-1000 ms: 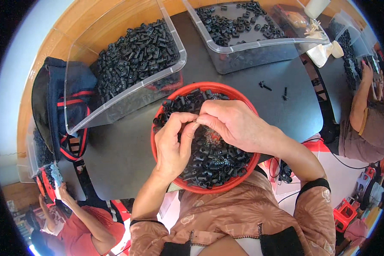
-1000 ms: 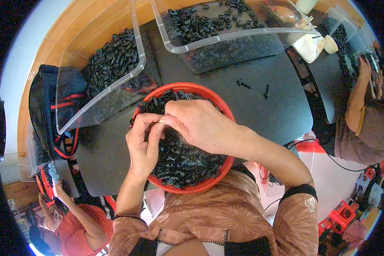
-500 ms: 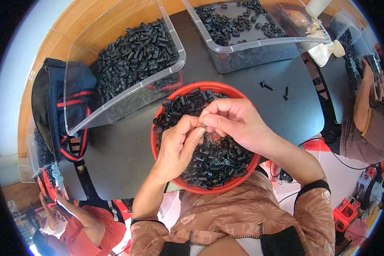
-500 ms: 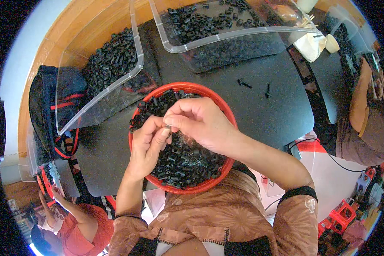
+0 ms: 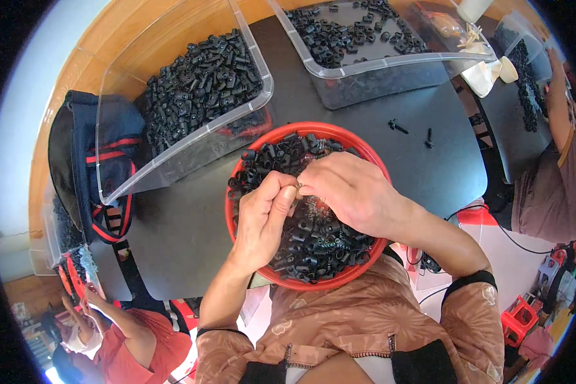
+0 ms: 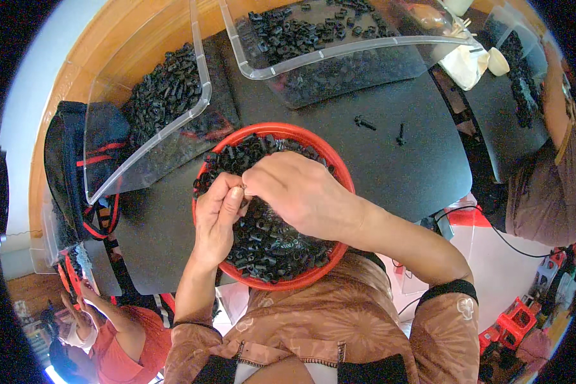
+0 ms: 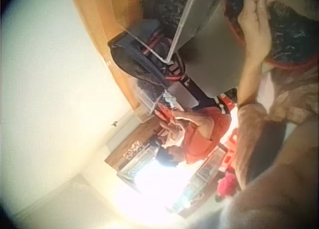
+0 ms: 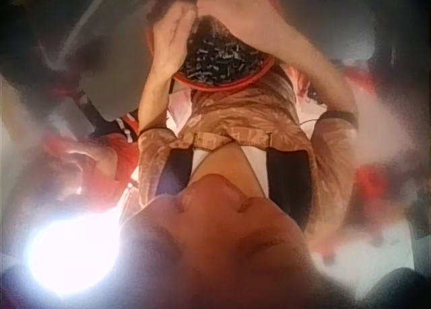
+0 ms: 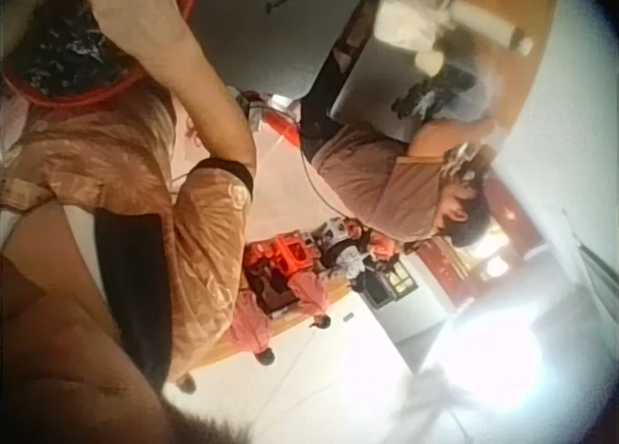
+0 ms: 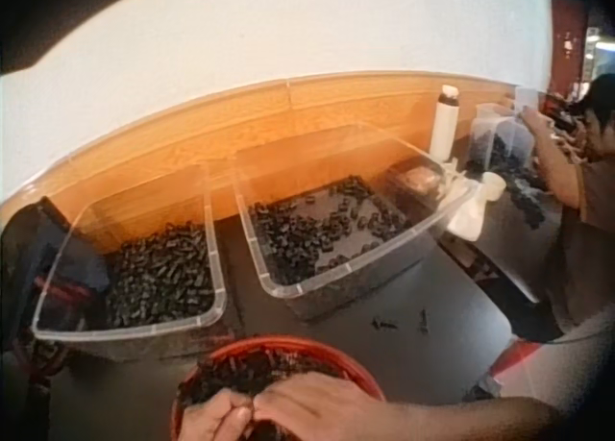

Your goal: The person assembles cord locks by hand, picking up plastic cord lock components and springs from a bowl and fitting the springs into the plastic pieces.

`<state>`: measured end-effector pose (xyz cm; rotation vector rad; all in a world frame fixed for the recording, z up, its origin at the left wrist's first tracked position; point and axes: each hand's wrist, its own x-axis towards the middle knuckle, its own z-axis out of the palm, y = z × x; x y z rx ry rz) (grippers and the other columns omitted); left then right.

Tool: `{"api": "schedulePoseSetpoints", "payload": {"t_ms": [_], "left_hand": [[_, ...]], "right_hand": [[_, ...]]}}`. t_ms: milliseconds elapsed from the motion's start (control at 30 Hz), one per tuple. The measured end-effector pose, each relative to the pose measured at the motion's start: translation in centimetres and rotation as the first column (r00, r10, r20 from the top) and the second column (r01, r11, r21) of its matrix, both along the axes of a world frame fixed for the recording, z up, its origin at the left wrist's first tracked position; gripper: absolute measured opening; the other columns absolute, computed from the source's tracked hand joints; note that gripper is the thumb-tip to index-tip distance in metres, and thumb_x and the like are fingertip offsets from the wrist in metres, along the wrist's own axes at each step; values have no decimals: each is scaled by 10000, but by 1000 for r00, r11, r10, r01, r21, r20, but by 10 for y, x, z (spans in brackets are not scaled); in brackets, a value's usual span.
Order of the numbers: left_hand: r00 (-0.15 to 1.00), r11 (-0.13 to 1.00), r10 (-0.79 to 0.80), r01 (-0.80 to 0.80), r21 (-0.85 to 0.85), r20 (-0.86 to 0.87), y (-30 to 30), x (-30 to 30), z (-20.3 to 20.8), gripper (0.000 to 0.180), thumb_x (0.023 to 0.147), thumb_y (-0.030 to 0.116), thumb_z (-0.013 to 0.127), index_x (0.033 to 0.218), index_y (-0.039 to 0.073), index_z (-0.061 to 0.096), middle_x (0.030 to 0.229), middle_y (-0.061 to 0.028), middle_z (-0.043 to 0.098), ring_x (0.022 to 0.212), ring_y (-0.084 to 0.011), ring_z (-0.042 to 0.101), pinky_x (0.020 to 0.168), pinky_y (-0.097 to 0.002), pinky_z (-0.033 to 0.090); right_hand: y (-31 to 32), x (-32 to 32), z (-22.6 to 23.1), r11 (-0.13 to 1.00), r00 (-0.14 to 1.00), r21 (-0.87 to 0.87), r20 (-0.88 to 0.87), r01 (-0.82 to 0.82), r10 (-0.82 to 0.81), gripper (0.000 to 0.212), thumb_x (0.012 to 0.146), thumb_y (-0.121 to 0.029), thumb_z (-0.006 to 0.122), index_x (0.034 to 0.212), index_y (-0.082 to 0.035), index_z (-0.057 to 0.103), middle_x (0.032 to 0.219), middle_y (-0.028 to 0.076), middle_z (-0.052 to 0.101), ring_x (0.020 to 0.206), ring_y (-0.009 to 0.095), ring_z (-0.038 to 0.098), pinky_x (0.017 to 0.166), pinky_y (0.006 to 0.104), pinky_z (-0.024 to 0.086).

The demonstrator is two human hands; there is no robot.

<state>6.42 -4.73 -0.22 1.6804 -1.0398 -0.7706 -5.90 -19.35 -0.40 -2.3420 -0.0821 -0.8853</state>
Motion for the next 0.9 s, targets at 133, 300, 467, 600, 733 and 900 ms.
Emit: {"api": "schedulePoseSetpoints", "payload": {"t_ms": [133, 300, 467, 600, 733, 900], "left_hand": [[985, 1000, -5, 5, -2, -171, 4, 4, -1, 175, 991, 146, 459, 924, 11, 549, 748, -10, 561, 640, -88, 479, 605, -239, 425], [974, 996, 42, -57, -63, -224, -2, -4, -2, 107, 966, 94, 495, 974, 15, 567, 792, -8, 580, 651, -69, 480, 616, -221, 430], [982, 998, -33, 22, -64, -188, -1, 4, -7, 125, 907, 32, 574, 1027, 12, 604, 831, -25, 609, 680, -65, 533, 615, -219, 441], [992, 995, -75, 67, -78, -103, 0, 6, -7, 131, 876, 27, 620, 1006, 11, 616, 809, -19, 613, 662, -65, 527, 600, -218, 438], [995, 998, -55, 52, -38, -78, 3, 7, -10, 134, 857, 10, 643, 987, 4, 609, 824, -15, 611, 669, -62, 531, 603, -219, 442], [980, 998, 33, -43, -50, -196, -4, -1, -3, 194, 858, -17, 631, 1037, -1, 558, 847, -22, 618, 716, -65, 561, 653, -211, 460]], "right_hand": [[-5, -4, 6, 997, 998, -79, 70, 13, -7, 165, 825, -41, 656, 976, 6, 608, 893, 139, 634, 773, 281, 634, 680, 352, 518], [-5, -2, 4, 937, 992, 326, -42, 125, -118, 143, 812, -9, 652, 944, -5, 596, 818, 136, 615, 726, 283, 628, 647, 338, 509], [-6, -10, 8, 840, 986, 519, -130, 161, -108, 98, 837, -13, 644, 925, 6, 606, 816, 122, 634, 701, 207, 642, 628, 304, 510], [-8, -15, 7, 806, 979, 564, -181, 177, -88, 98, 850, -30, 645, 934, 8, 611, 816, 97, 643, 686, 133, 627, 627, 269, 512], [-4, -19, 6, 731, 965, 662, -260, 168, 14, 94, 863, -42, 638, 938, 9, 612, 813, 75, 637, 692, 107, 610, 631, 249, 499], [0, -17, 9, 627, 987, 778, -131, 46, 91, 90, 894, -66, 615, 939, 10, 598, 776, 20, 597, 694, 63, 567, 619, 224, 468]]}}
